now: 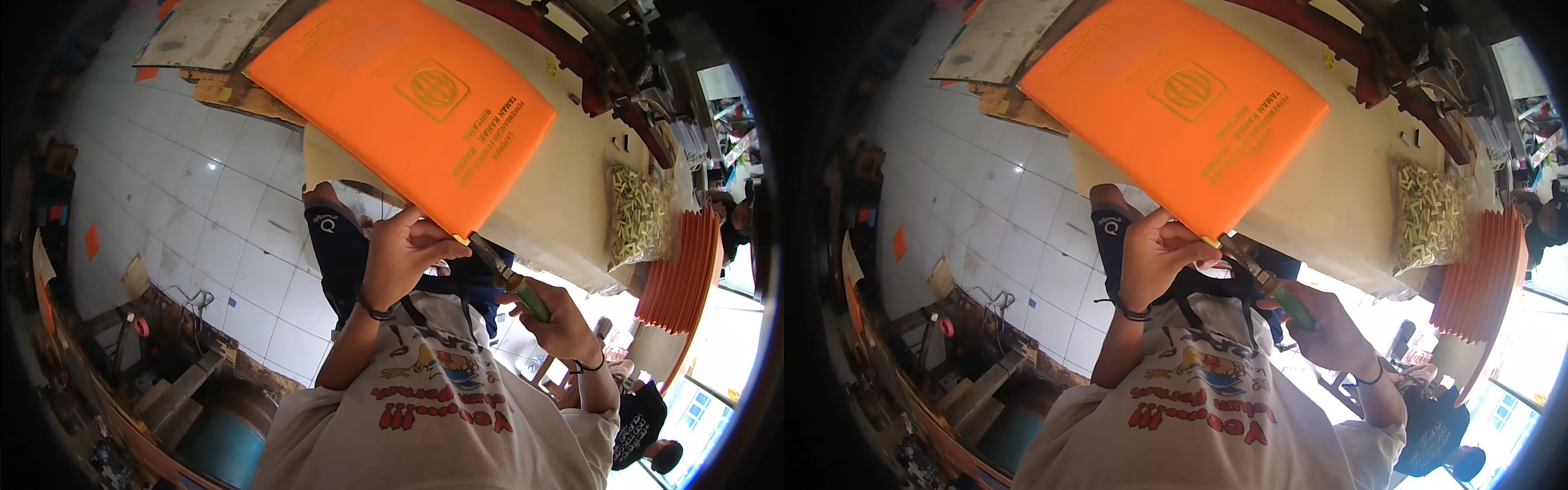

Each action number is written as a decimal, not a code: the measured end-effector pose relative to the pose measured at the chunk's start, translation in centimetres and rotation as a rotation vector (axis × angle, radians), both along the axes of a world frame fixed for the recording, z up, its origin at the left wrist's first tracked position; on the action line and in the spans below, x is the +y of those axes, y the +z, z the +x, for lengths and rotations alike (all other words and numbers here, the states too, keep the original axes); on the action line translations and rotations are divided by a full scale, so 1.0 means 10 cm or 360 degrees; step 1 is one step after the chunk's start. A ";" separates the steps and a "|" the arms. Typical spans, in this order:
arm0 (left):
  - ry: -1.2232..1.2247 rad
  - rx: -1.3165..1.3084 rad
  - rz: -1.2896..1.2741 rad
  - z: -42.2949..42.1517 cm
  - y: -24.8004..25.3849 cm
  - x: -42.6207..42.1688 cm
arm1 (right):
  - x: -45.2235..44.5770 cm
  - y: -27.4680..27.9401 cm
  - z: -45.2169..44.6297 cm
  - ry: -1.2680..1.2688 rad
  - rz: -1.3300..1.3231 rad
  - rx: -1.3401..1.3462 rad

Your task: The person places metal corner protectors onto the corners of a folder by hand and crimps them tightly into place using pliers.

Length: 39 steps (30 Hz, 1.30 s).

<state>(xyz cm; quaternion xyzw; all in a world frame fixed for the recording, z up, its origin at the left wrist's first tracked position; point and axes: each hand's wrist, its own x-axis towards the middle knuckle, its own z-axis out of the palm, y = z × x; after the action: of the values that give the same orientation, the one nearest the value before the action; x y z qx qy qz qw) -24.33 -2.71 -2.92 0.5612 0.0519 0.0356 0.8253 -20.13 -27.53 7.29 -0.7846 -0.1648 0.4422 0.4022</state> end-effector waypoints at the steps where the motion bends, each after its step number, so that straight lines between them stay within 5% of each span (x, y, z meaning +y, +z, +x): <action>1: 0.0007 -0.0006 0.0028 0.00 0.00 0.00 | 0.02 0.02 0.01 -0.0021 -0.0024 0.0053; 39: -0.0015 0.0026 -0.0135 0.02 0.02 0.03 | 0.00 -0.04 0.09 0.0089 0.0009 0.0025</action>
<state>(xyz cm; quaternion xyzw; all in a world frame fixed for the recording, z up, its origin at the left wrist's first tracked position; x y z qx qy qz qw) -24.16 -2.40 -2.68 0.5262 0.0574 0.0249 0.8480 -19.19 -27.49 6.90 -0.7750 -0.1847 0.4589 0.3932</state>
